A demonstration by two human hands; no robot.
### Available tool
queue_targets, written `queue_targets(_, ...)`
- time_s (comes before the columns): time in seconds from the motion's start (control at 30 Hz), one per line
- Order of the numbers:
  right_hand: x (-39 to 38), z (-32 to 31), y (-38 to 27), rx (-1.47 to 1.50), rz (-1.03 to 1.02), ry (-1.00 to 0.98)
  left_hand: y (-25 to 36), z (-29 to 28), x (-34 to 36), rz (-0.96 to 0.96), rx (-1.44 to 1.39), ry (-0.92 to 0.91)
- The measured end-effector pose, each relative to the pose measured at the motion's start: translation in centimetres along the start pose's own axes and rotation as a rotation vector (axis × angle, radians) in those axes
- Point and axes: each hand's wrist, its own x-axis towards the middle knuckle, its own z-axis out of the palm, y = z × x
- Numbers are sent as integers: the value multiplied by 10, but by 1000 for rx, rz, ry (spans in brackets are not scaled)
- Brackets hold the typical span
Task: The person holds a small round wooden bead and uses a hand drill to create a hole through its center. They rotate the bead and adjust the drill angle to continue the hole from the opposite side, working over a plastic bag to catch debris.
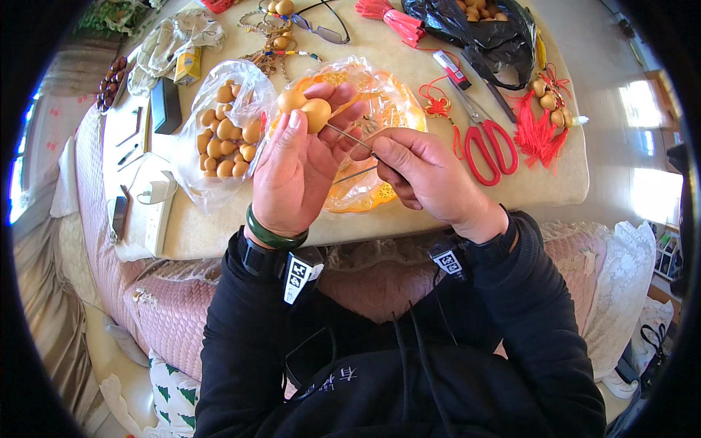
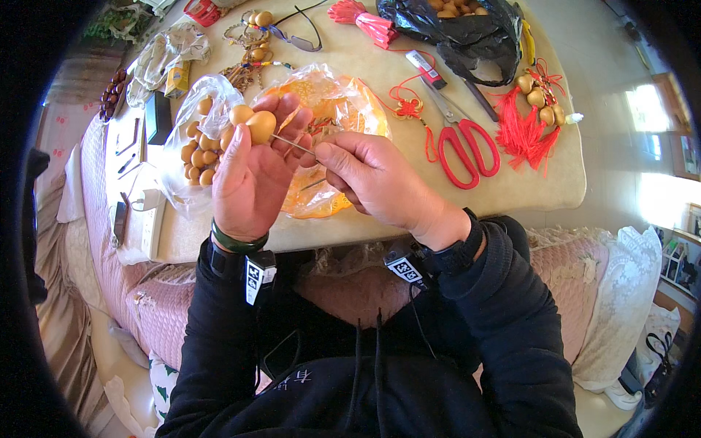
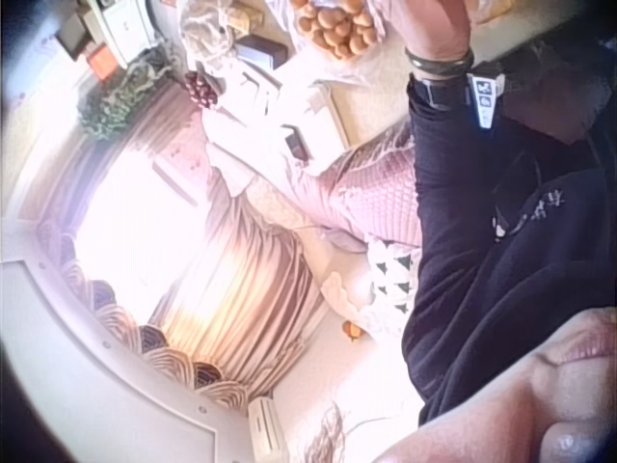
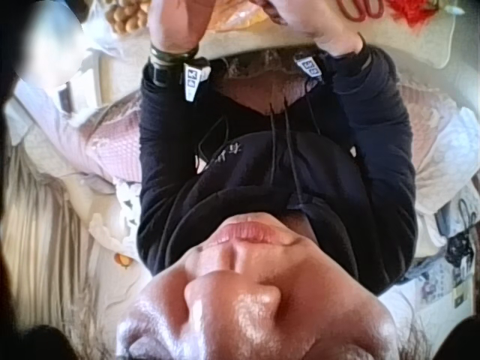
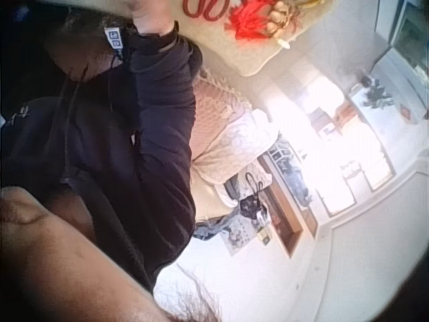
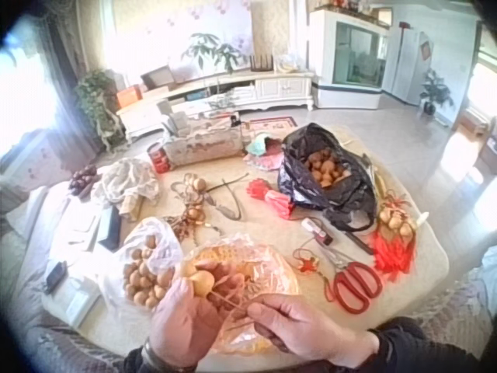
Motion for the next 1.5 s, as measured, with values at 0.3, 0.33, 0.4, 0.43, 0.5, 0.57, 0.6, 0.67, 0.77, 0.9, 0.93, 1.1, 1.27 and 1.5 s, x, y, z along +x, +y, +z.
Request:
queue_targets(0.3,8,7,14,-945,-853,343,-13,-13,5,103,108,62)
queue_targets(0.33,8,6,14,-908,-805,299,-14,-14,5,90,103,83)
queue_targets(0.4,6,4,12,-823,-681,248,-12,-14,6,15,101,142)
queue_targets(0.43,5,3,11,-715,-559,231,-11,-14,6,48,70,55)
queue_targets(0.5,4,1,8,-522,-310,153,-8,-14,5,75,29,10)
queue_targets(0.57,4,0,7,-514,-310,127,-5,-16,6,54,22,14)
queue_targets(0.6,4,0,7,-509,-324,116,-4,-18,7,38,-23,26)
queue_targets(0.67,4,1,9,-569,-357,116,-2,-24,10,8,-113,33)
queue_targets(0.77,3,1,9,-560,-319,97,1,-33,14,-36,-227,34)
queue_targets(0.9,2,-2,7,-276,-281,115,2,-40,14,-83,-327,43)
queue_targets(0.93,3,-3,6,-246,-321,119,2,-40,14,-97,-375,5)
queue_targets(1.1,8,-5,7,-181,-491,161,1,-37,15,-104,-330,30)
queue_targets(1.27,10,-7,7,29,-502,175,-1,-25,12,30,-54,41)
queue_targets(1.5,10,-5,1,46,-696,293,-6,-8,6,313,660,75)
